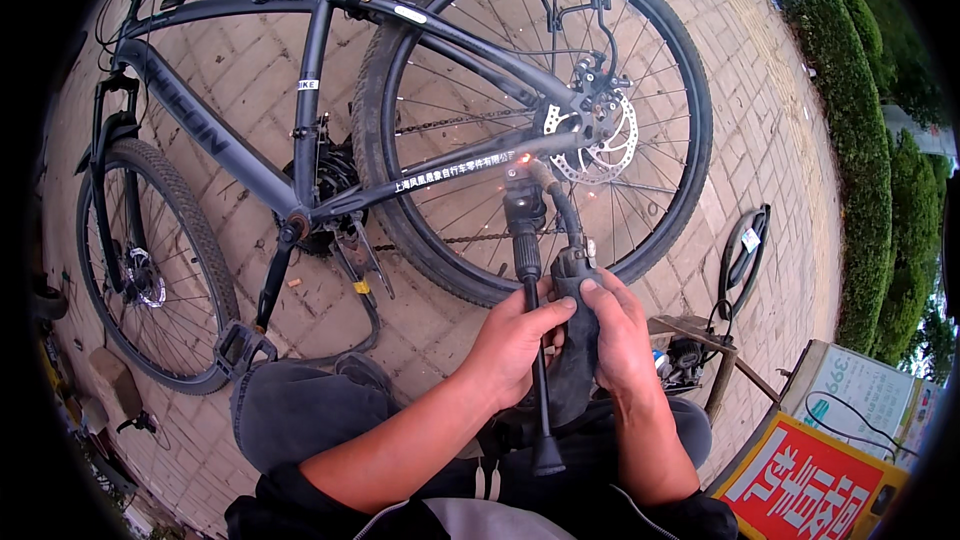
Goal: The person sits on the ground and uses a handheld welding torch to weld the rear triangle of a bicycle frame. They repeatedly apply the torch to the metal joints, generating bright sparks, and briefly stand to retrieve a tool from a nearby workbench before resuming the welding process.
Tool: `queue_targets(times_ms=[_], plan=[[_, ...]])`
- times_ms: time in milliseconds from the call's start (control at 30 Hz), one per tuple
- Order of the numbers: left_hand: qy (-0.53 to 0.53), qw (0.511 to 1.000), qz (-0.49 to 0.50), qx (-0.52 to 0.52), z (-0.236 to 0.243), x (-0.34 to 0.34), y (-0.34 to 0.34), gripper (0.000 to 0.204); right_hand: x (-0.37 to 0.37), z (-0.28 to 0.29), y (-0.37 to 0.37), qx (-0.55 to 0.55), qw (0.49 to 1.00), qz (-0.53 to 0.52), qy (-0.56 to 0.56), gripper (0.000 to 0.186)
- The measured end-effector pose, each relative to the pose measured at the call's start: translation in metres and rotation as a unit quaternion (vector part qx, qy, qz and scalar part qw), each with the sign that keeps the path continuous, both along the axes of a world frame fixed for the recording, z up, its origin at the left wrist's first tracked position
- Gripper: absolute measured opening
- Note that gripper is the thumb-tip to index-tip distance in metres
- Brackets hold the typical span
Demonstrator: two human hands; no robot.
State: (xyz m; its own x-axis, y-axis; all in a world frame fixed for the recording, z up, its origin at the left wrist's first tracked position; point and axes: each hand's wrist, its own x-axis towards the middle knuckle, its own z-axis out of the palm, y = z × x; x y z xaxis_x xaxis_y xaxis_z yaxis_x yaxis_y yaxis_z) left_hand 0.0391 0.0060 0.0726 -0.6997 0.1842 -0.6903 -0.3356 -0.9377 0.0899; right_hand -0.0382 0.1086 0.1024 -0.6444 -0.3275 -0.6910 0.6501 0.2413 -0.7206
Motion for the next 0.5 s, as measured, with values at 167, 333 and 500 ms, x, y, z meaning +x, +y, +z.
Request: queue_targets(times_ms=[167, 333, 500], plan=[[0.012, 1.0, 0.0, -0.002, -0.003, 0.0, 0.0011, 0.014, -0.0009, 0.0011, -0.0014, -0.008, 1.0, 0.016, -0.003, 0.028], [0.017, 1.0, -0.004, -0.007, -0.0056, 0.0003, 0.0018, 0.016, -0.0015, -0.0019, 0.0011, 0.002, 1.0, 0.02, -0.001, 0.028], [0.016, 1.0, 0.001, -0.002, -0.0073, 0.0004, 0.0031, 0.017, -0.0007, -0.003, 0.0, -0.002, 1.0, 0.016, 0.005, 0.028]])
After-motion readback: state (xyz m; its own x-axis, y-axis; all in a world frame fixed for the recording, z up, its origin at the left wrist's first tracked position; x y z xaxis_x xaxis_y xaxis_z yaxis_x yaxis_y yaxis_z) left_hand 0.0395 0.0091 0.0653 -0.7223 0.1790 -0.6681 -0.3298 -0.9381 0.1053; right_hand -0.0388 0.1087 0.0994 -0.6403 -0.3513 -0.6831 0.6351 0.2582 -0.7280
